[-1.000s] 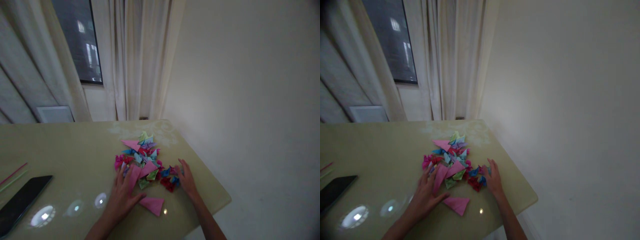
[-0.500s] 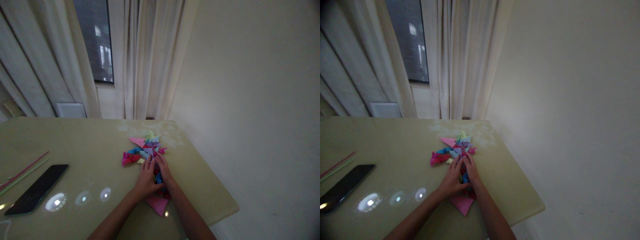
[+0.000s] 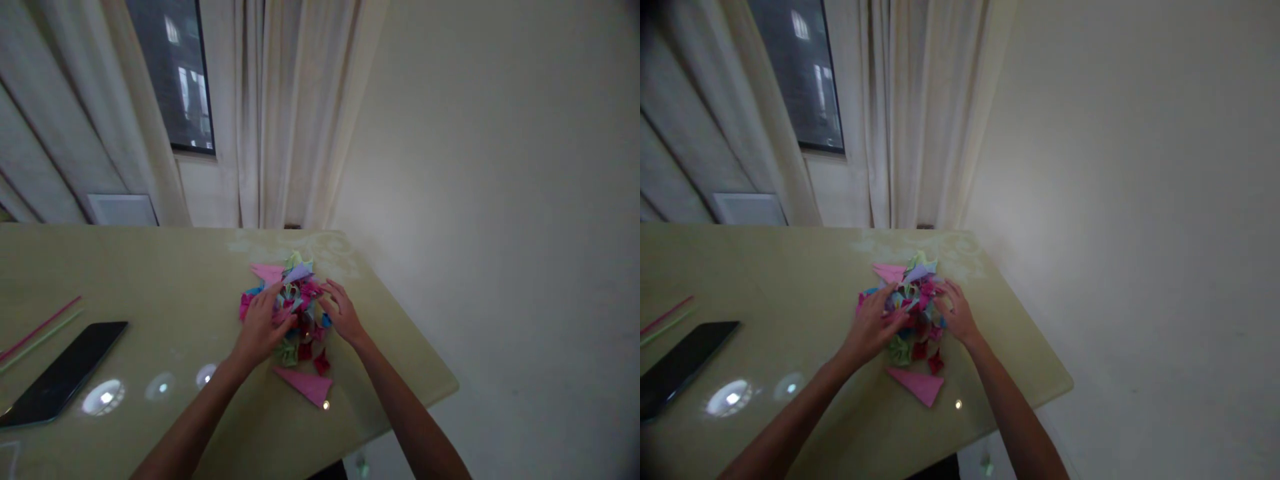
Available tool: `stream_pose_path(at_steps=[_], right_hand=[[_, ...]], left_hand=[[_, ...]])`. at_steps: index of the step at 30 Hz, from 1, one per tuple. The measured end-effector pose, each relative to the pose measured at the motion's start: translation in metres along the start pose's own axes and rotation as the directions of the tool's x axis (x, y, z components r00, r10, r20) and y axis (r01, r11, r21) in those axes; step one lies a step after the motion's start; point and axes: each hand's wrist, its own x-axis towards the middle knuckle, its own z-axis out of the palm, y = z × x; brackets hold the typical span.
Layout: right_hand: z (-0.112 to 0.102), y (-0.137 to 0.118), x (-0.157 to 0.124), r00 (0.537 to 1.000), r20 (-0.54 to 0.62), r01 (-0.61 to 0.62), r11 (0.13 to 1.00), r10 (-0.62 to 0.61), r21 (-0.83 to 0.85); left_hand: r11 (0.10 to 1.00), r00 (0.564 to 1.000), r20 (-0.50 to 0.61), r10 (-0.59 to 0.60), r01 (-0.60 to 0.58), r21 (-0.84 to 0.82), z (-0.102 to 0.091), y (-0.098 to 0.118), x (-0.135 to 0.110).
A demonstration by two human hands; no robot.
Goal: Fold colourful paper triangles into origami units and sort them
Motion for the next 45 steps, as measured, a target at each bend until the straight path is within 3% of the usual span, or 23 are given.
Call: stream_pose_path(at_steps=[3,6,9,12,15,21,26,29,34,38,41,45], right_hand=[[-0.012,0.016,-0.048,0.996,-0.022,-0.089,0.986,0.087,-0.138],[-0.003,0.029,-0.092,0.979,-0.083,-0.197,0.961,0.184,-0.193],[0.014,0.038,-0.101,0.967,-0.160,-0.230,0.949,0.198,-0.214],[0.025,0.043,-0.068,0.964,-0.204,-0.209,0.959,0.170,-0.192],[0.025,0.050,-0.011,0.969,-0.197,-0.179,0.976,0.152,-0.124],[0.025,0.074,0.102,0.948,-0.181,-0.259,0.965,0.262,0.041],[0.041,0.092,0.160,0.955,-0.127,-0.254,0.960,0.269,0.121],[0.055,0.093,0.172,0.963,-0.047,-0.252,0.947,0.266,0.200],[0.077,0.080,0.158,0.968,0.075,-0.250,0.908,0.239,0.336],[0.084,0.063,0.143,0.957,0.179,-0.284,0.863,0.229,0.418],[0.076,0.045,0.137,0.955,0.168,-0.296,0.831,0.245,0.471],[0.049,0.017,0.127,0.992,0.004,-0.116,0.918,0.124,0.379]], left_hand=[[0.991,0.999,0.048,0.011,-0.017,0.136,-0.008,-0.009,-0.043],[0.958,0.994,0.111,0.025,-0.055,0.283,-0.001,-0.009,-0.080],[0.917,0.990,0.113,0.089,-0.126,0.380,0.011,-0.011,-0.086],[0.900,0.993,0.070,0.100,-0.120,0.419,0.016,-0.023,-0.064],[0.926,0.999,0.023,-0.027,0.016,0.377,0.012,-0.044,-0.040],[0.965,0.969,-0.076,-0.234,0.242,0.106,0.007,-0.079,-0.014],[0.922,0.918,-0.091,-0.385,0.377,-0.092,0.014,-0.100,0.026],[0.894,0.903,-0.107,-0.416,0.384,-0.233,0.026,-0.108,0.058],[0.818,0.899,0.021,-0.438,0.408,-0.405,0.060,-0.102,0.097],[0.790,0.933,0.101,-0.345,0.347,-0.506,0.085,-0.087,0.114],[0.746,0.961,0.132,-0.242,0.272,-0.609,0.079,-0.071,0.124],[0.793,0.981,0.111,-0.157,0.193,-0.578,0.036,-0.043,0.125]])
